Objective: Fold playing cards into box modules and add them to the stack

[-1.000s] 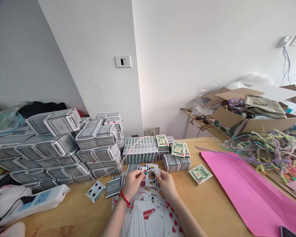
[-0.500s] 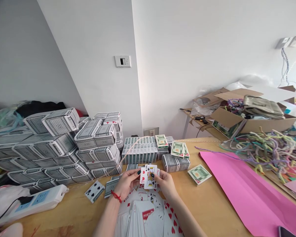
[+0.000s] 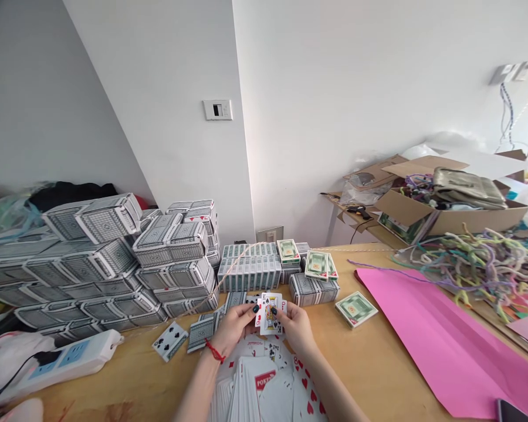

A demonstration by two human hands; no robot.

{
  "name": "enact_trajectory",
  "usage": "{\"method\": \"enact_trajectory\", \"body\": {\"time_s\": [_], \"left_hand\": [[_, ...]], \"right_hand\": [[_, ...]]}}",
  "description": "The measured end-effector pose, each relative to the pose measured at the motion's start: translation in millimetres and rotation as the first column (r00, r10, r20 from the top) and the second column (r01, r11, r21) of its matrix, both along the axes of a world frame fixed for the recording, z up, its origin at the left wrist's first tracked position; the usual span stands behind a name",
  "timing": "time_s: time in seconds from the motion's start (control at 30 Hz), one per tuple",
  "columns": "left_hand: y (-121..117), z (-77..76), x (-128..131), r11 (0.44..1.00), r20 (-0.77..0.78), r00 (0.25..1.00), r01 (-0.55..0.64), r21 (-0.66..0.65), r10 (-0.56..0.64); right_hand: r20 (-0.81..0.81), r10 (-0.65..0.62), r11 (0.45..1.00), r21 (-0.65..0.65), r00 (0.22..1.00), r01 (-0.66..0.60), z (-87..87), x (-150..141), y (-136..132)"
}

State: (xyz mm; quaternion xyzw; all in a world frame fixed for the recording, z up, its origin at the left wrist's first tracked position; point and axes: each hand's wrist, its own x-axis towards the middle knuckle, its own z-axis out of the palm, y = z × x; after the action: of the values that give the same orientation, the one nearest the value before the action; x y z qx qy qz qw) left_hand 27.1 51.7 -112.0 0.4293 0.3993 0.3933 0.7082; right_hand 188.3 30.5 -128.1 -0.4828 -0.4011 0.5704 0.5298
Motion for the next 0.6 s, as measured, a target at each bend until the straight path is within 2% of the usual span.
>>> {"method": "enact_trajectory", "body": {"time_s": [0.13, 0.33, 0.6], "left_hand": [[-1.8, 0.4, 5.5, 0.999, -0.043, 0.999, -0.02, 0.043, 0.021], [-2.8, -3.4, 17.2, 0.988, -0.145, 0.981, -0.115, 0.102, 0.129], [-3.5, -11.1, 22.4, 0.94, -0.314, 0.904, -0.207, 0.271, 0.29]], "right_hand": [[0.02, -0.02, 1.0, -0.01, 1.0, 0.02, -2.7, 1.3, 1.0], [0.002, -0.031, 0.999, -0.028, 1.0, 0.031, -5.9, 1.8, 2.3], [-0.093, -0.011, 0.998, -0.06, 0.996, 0.006, -5.8, 2.5, 2.8]]}}
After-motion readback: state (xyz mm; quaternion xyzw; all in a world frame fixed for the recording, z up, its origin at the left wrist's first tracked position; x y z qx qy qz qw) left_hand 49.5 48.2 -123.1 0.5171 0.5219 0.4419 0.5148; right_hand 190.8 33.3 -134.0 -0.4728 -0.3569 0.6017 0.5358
